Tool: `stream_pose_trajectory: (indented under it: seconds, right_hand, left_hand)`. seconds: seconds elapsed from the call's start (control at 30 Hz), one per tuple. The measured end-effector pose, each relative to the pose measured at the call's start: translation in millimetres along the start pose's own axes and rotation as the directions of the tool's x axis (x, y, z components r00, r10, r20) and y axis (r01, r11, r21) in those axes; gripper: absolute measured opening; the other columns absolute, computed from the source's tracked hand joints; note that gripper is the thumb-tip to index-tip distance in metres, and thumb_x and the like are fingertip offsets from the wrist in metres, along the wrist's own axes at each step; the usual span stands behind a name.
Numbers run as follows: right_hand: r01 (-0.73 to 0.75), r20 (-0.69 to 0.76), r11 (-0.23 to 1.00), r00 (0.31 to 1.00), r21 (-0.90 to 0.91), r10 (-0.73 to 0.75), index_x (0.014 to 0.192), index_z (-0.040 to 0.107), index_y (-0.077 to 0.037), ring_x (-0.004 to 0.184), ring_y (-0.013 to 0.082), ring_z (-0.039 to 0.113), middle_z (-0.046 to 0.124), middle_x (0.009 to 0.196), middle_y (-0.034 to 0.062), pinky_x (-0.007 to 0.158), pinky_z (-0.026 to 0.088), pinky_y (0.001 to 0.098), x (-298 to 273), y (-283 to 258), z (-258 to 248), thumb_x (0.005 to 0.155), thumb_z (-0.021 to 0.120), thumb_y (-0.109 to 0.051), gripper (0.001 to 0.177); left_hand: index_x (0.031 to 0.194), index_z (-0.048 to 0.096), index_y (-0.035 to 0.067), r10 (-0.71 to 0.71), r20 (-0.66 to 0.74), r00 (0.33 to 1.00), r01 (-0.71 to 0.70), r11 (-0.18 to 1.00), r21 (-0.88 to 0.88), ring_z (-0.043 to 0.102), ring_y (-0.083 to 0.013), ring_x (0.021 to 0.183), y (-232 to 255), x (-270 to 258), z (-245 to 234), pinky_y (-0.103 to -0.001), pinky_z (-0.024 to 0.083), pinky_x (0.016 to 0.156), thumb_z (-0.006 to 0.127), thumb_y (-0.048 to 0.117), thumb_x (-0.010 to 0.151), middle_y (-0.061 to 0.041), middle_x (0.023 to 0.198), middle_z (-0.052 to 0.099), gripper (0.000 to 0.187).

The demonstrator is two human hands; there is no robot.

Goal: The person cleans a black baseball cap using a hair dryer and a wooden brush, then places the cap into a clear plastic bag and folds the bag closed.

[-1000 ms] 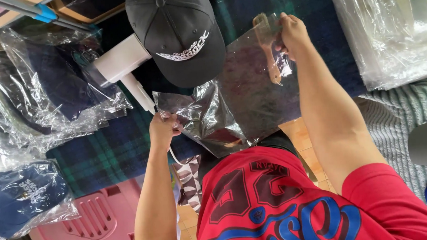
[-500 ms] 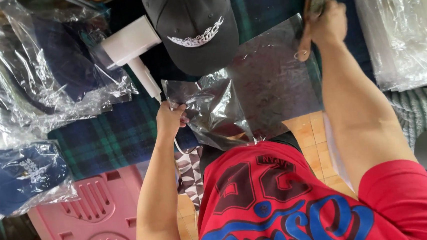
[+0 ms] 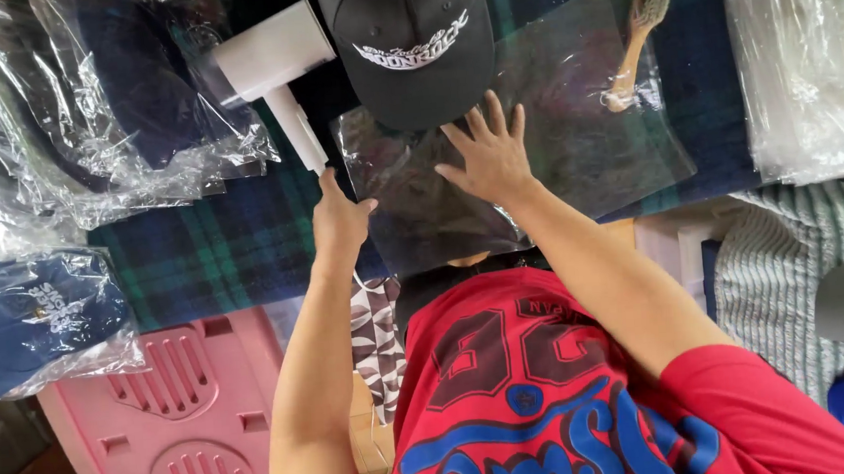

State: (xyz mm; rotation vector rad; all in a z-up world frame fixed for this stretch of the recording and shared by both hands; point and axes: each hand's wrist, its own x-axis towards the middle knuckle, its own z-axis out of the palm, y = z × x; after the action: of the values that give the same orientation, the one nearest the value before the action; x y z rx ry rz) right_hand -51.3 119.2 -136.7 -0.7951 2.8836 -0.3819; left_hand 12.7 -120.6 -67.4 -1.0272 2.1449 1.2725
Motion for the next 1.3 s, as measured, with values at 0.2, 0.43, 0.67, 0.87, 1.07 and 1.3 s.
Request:
stream_pose_trajectory:
  seconds: [0.2, 0.43, 0.67, 0.87, 1.07, 1.3]
  right_hand:
    - [-0.196, 0.348, 0.979, 0.915, -0.062, 0.205, 0.155, 0.038, -0.040, 0.153, 0.0391, 0.015, 0.030, 0.163, 0.0114, 0.105, 0.032, 0.0585, 23.2, -28.2, -22.0, 0.089, 0.054, -0.079, 0.078]
    - [-0.115, 0.038, 0.993, 0.993, 0.019, 0.114, 0.151, 0.051, -0.029, 0.146, 0.0383, 0.033, 0.045, 0.153, 0.0131, 0.096, 0.038, 0.0499, -4.4, 19.7, 3.9, 0.097, 0.061, -0.055, 0.061]
    - [-0.208, -0.145, 0.861, 0.941, 0.465, 0.306, 0.120, 0.075, -0.021, 0.111, 0.0267, 0.067, 0.073, 0.115, 0.0024, 0.082, 0.056, 0.0392, -6.5, 81.1, 31.9, 0.099, 0.067, -0.035, 0.026]
    - [-0.265, 0.072, 0.318, 0.858, 0.910, 0.509, 0.136, 0.063, -0.010, 0.098, 0.0280, 0.074, 0.072, 0.117, 0.0177, 0.067, 0.065, 0.0370, 60.0, 71.0, -50.4, 0.100, 0.066, -0.023, 0.038]
    - [-0.301, 0.295, -0.065, 0.832, 0.951, 0.470, 0.139, 0.061, -0.007, 0.064, 0.0135, 0.067, 0.060, 0.096, 0.0057, 0.055, 0.068, 0.0340, 106.3, 85.7, -45.2, 0.095, 0.063, -0.003, 0.043]
    - [-0.299, 0.357, -0.197, 0.824, 0.934, 0.441, 0.125, 0.068, -0.016, 0.059, 0.0197, 0.071, 0.057, 0.084, 0.0018, 0.047, 0.066, 0.0362, 122.3, 84.9, -45.5, 0.090, 0.067, 0.004, 0.041]
  left_hand:
    - [0.139, 0.061, 0.006, 0.852, -0.115, 0.510, -0.606, 0.451, 0.655, 0.066, -0.0420, 0.106, -26.9, -21.1, 37.9, -0.050, 0.059, 0.080, 0.078, 0.049, 0.088, -0.022, 0.111, 0.064, 0.069]
    - [0.163, 0.029, 0.026, 0.382, 0.441, 0.812, -0.570, 0.362, 0.737, 0.010, -0.0412, 0.158, -34.9, -34.6, 30.3, -0.061, 0.008, 0.126, 0.068, 0.054, 0.091, -0.018, 0.170, 0.019, 0.087]
    - [0.166, 0.018, 0.030, 0.115, 0.560, 0.820, -0.565, 0.318, 0.761, -0.002, -0.0374, 0.160, -30.5, -34.5, 1.9, -0.059, 0.002, 0.128, 0.077, 0.074, 0.069, -0.013, 0.174, 0.003, 0.122]
    - [0.130, 0.070, 0.015, 0.397, 0.383, 0.834, -0.533, 0.403, 0.744, 0.023, -0.0438, 0.155, -53.0, 34.2, 16.0, -0.059, 0.030, 0.120, 0.057, 0.073, 0.087, -0.018, 0.166, 0.031, 0.073]
    - [0.129, 0.062, 0.008, 0.490, -0.105, 0.866, -0.454, 0.856, 0.249, 0.066, -0.0421, 0.115, 26.3, 82.5, 23.7, -0.054, 0.054, 0.095, 0.063, 0.025, 0.095, -0.019, 0.116, 0.066, 0.037]
    - [0.129, 0.064, 0.001, 0.181, -0.112, 0.977, -0.164, 0.311, -0.936, 0.068, -0.0270, 0.095, 56.5, 111.6, 60.2, -0.040, 0.064, 0.080, 0.060, 0.000, 0.096, -0.010, 0.100, 0.059, 0.034]
